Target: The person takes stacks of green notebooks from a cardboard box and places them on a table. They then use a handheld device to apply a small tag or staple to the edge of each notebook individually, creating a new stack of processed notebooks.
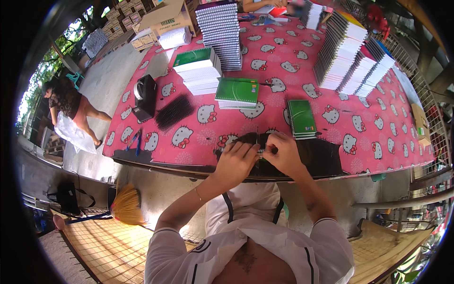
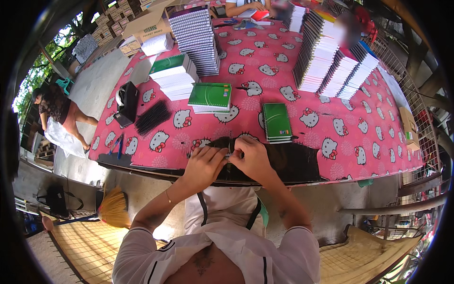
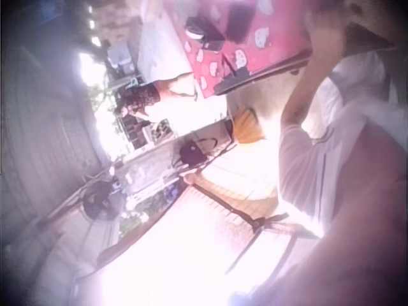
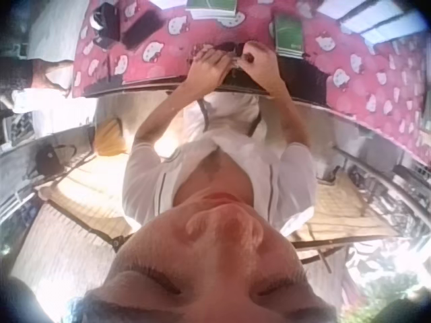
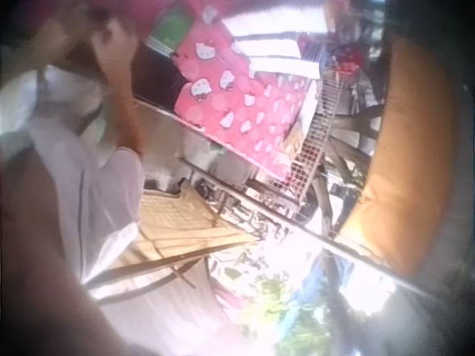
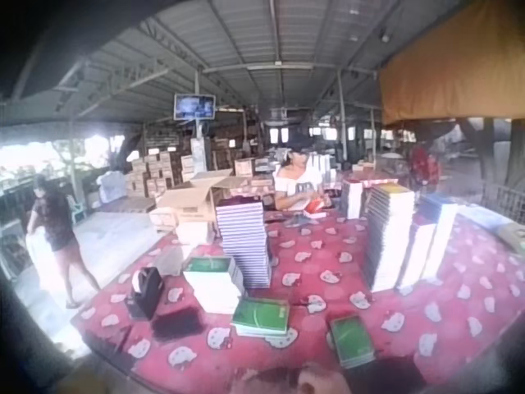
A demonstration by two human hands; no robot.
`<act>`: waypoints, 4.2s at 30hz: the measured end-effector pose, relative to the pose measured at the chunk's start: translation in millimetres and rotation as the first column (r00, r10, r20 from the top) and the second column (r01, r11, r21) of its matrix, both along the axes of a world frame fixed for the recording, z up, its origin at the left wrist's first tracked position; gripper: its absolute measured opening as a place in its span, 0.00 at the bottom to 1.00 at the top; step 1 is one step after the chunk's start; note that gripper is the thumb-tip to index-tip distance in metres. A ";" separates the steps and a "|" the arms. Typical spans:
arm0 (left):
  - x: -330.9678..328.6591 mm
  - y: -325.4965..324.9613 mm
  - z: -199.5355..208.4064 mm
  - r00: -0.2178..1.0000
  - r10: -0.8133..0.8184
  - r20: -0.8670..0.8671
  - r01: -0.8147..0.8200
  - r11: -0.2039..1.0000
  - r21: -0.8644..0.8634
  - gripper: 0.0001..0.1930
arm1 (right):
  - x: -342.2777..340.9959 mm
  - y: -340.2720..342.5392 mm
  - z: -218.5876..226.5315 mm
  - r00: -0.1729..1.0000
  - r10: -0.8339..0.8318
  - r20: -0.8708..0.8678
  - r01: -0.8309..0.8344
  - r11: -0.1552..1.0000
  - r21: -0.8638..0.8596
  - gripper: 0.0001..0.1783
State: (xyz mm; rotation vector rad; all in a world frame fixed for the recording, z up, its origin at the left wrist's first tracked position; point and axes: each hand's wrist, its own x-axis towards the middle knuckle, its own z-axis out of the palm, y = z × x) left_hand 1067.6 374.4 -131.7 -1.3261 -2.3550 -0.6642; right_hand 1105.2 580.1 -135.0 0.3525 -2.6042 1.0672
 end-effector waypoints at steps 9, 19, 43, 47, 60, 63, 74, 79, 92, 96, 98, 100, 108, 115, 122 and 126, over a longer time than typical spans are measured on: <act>-44.4 22.9 66.0 0.980 -0.175 0.098 0.141 0.947 0.288 0.14 | 4.3 17.8 9.6 0.930 -0.346 -0.123 0.212 0.780 -0.588 0.32; -127.5 -15.9 45.3 0.948 0.193 -0.253 -0.155 0.974 0.165 0.11 | -26.5 77.3 12.2 0.858 -0.427 -0.286 0.442 0.897 -0.016 0.46; -78.9 -94.5 -47.3 0.771 0.275 0.575 -0.611 0.575 0.544 0.06 | -19.6 -55.9 -49.9 0.998 0.030 0.046 0.017 0.638 -0.770 0.12; 4.4 -33.5 -40.9 0.685 0.030 0.727 -0.565 0.652 0.506 0.22 | -19.2 -52.0 -45.0 0.980 0.113 0.163 0.030 0.725 -0.688 0.13; -13.9 -80.4 -30.1 0.906 0.309 0.289 -0.394 0.865 0.310 0.14 | -21.1 -48.0 -58.1 0.991 0.085 0.105 0.006 0.749 -0.662 0.13; -21.5 -79.4 -34.7 0.923 0.312 0.226 -0.378 0.847 0.374 0.14 | -21.0 -46.2 -57.3 0.990 0.084 0.116 0.010 0.765 -0.644 0.13; -25.9 -91.7 -14.8 0.976 0.083 0.200 -0.139 0.948 0.286 0.15 | -4.1 -34.5 -58.9 0.990 0.087 0.111 -0.003 0.799 -0.602 0.12; -23.0 -91.9 -3.0 0.955 -0.053 0.292 -0.004 0.981 0.193 0.17 | 7.0 -33.1 -30.7 0.983 0.117 0.143 -0.021 0.839 -0.544 0.11; 11.8 -61.8 -11.6 0.928 0.344 -0.143 -0.348 0.937 -0.005 0.40 | 21.7 -70.9 -37.5 0.992 0.084 0.092 0.018 0.630 -0.776 0.10; 40.1 -69.1 -48.4 0.911 0.340 -0.234 -0.335 0.940 0.062 0.32 | 20.5 -73.3 -27.1 0.995 0.056 0.087 0.026 0.679 -0.734 0.11; 10.8 -66.6 -25.0 0.948 0.283 -0.145 -0.279 0.959 0.046 0.24 | 20.8 -67.9 -30.1 0.989 0.098 0.110 0.005 0.722 -0.692 0.11; -14.8 -74.7 3.9 0.984 0.137 0.112 -0.125 0.986 -0.108 0.11 | 19.8 -64.7 -29.3 0.984 0.129 0.125 -0.013 0.747 -0.665 0.12; -22.7 -79.7 11.1 0.959 -0.116 0.260 0.099 0.992 0.079 0.09 | 22.5 -58.2 -26.3 0.982 0.168 0.086 -0.075 0.767 -0.637 0.12; -23.1 -72.6 21.6 0.967 0.077 0.242 -0.014 0.967 -0.253 0.21 | 19.8 -56.5 -29.5 0.984 0.150 0.098 -0.048 0.748 -0.661 0.13; 40.5 -61.1 -54.3 0.944 0.205 -0.260 -0.250 0.956 -0.156 0.46 | 28.3 -71.9 -38.1 0.996 0.050 0.079 0.019 0.717 -0.697 0.14; 13.7 -52.7 -5.5 0.916 0.321 -0.242 -0.364 0.917 -0.162 0.47 | 31.2 -72.5 -29.0 0.998 0.030 0.059 0.020 0.710 -0.704 0.15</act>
